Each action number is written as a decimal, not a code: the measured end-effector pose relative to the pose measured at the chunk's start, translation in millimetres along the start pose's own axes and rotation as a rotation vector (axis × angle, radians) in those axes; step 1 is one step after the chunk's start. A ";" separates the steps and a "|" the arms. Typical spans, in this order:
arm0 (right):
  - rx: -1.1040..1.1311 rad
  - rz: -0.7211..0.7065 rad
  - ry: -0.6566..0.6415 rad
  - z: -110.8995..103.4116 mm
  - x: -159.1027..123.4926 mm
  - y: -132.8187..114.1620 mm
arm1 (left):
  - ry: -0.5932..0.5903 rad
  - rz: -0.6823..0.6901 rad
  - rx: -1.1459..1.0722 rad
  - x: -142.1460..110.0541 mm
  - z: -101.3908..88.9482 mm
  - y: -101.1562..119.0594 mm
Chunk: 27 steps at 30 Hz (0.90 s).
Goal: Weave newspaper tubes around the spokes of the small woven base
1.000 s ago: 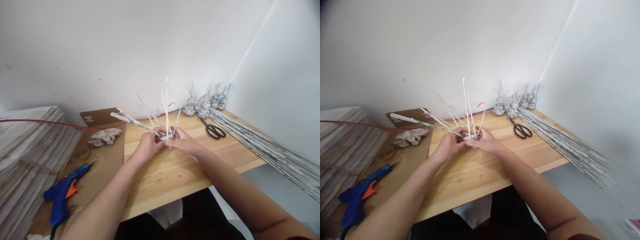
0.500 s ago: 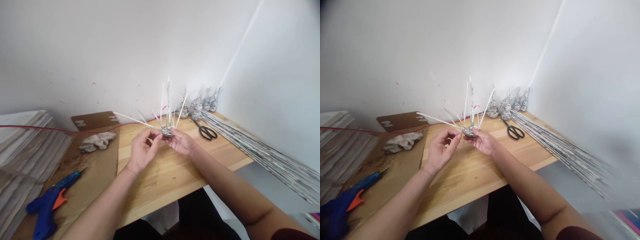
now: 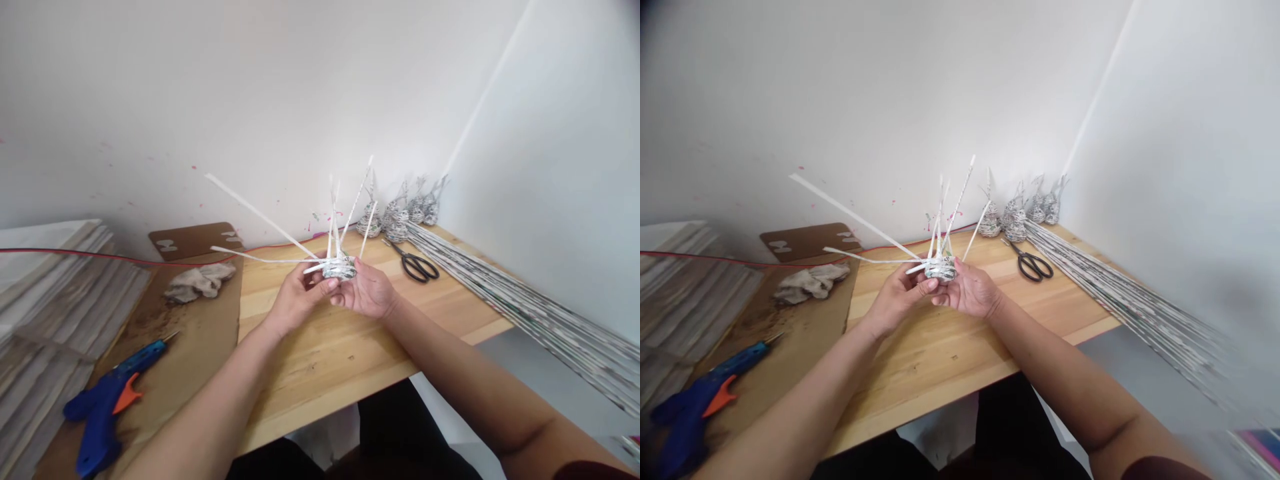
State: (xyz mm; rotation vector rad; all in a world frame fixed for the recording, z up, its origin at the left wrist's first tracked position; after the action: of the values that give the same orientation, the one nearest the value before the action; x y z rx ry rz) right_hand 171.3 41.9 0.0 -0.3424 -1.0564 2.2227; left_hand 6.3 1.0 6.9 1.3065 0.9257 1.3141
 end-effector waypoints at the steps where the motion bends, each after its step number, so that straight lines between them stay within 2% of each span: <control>1: -0.017 0.030 0.004 0.1 0.5 0.6 | 0.015 0.004 -0.011 -0.4 1.1 0.3; 6: -0.144 0.186 0.054 -3.1 6.0 2.1 | 0.090 0.021 0.043 1.8 -2.4 6.7; 10: -0.297 0.211 0.230 -9.2 8.6 3.4 | 0.150 0.062 0.223 6.1 -12.8 10.3; 13: -0.466 0.087 0.359 -12.2 7.9 2.1 | 0.155 0.087 0.369 7.6 -18.1 10.0; 17: -0.550 -0.180 0.463 -11.7 5.4 -5.0 | 0.032 0.087 0.391 7.0 -19.4 9.6; 19: -0.541 -0.195 0.457 -10.8 4.7 -7.8 | -0.034 0.050 0.359 6.5 -19.9 9.1; 21: -0.549 -0.139 0.394 -10.0 4.4 -8.7 | -0.076 0.019 0.366 6.4 -21.4 8.3; 27: -0.478 -0.030 0.283 -9.0 1.8 -8.2 | -0.053 0.048 0.384 6.0 -25.7 11.0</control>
State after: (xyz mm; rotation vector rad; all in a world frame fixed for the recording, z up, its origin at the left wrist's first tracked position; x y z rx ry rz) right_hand 177.9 52.3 0.6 -0.8131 -1.4095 1.8048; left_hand -19.9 8.3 15.8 1.6567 1.1535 1.1671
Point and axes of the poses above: each hand's wrist, its own x-axis towards the middle knuckle, its own z-axis out of the palm, y = z × x, the point moved 1 cm from there along x, towards the middle knuckle
